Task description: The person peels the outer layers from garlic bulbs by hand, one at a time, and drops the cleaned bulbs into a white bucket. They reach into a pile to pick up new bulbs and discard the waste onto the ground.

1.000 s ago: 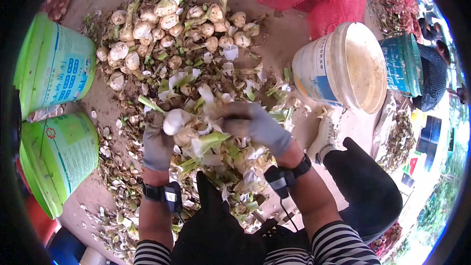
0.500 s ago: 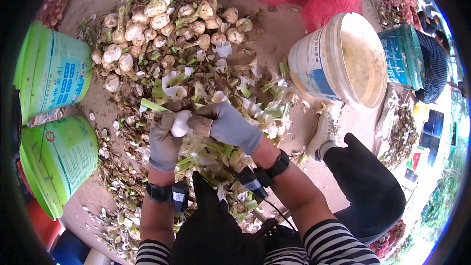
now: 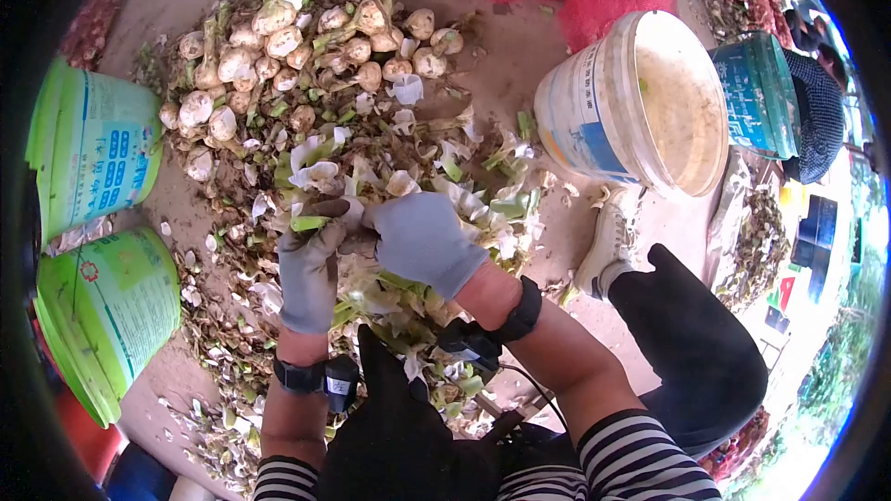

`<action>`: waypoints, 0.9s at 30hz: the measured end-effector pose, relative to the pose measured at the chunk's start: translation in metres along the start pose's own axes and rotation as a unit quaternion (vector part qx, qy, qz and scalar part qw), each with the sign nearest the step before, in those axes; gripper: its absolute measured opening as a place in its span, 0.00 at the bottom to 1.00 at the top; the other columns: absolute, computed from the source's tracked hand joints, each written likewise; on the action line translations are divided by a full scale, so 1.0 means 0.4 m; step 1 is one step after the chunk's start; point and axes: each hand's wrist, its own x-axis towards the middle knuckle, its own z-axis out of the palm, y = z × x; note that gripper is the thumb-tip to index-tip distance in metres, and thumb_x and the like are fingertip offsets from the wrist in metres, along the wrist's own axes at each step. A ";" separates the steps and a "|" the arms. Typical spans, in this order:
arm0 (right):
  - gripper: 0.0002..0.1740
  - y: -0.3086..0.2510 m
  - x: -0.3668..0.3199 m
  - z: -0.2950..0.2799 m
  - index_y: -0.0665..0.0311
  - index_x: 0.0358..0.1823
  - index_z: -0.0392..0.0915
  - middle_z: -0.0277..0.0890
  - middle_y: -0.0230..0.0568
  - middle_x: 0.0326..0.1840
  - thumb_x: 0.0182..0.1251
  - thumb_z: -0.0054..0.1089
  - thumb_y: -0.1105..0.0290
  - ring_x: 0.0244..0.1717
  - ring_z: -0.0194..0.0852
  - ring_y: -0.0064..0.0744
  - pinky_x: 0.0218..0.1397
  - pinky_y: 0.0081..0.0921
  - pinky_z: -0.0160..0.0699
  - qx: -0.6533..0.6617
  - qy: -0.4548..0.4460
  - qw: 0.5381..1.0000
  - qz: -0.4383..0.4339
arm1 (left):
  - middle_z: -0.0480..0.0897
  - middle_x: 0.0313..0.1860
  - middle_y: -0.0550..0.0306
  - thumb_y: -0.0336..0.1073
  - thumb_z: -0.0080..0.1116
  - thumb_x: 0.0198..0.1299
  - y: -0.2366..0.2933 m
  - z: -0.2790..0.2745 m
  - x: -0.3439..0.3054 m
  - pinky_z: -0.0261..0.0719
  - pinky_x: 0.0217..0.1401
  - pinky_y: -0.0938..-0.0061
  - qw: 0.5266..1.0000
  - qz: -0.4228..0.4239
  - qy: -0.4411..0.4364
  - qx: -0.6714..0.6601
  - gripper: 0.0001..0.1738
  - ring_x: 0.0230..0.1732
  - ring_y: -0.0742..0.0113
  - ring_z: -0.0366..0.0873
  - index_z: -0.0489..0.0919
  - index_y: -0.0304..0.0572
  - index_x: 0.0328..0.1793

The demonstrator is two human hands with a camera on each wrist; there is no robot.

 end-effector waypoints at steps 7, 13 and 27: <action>0.10 0.090 0.008 -0.017 0.61 0.30 0.81 0.78 0.45 0.22 0.58 0.57 0.62 0.24 0.78 0.42 0.30 0.33 0.76 0.196 -0.036 0.977 0.068 | 0.76 0.53 0.51 0.34 0.55 0.61 -0.004 -0.033 0.001 0.74 0.57 0.65 0.995 0.086 -0.050 -0.022 0.15 0.54 0.61 0.75 0.76 0.31 0.51; 0.12 0.110 -0.014 -0.028 0.68 0.37 0.81 0.80 0.46 0.27 0.60 0.56 0.66 0.27 0.79 0.30 0.35 0.26 0.76 0.311 0.001 0.937 0.157 | 0.71 0.62 0.45 0.44 0.45 0.68 -0.006 -0.062 0.009 0.71 0.63 0.59 0.995 0.071 -0.065 -0.033 0.24 0.61 0.55 0.71 0.69 0.32 0.61; 0.13 0.055 0.004 -0.050 0.70 0.44 0.75 0.77 0.38 0.40 0.57 0.59 0.74 0.37 0.77 0.23 0.38 0.21 0.76 0.656 0.015 0.724 0.213 | 0.76 0.56 0.51 0.47 0.37 0.71 0.009 -0.099 0.036 0.78 0.53 0.66 0.996 -0.029 0.034 -0.079 0.24 0.55 0.60 0.76 0.68 0.36 0.62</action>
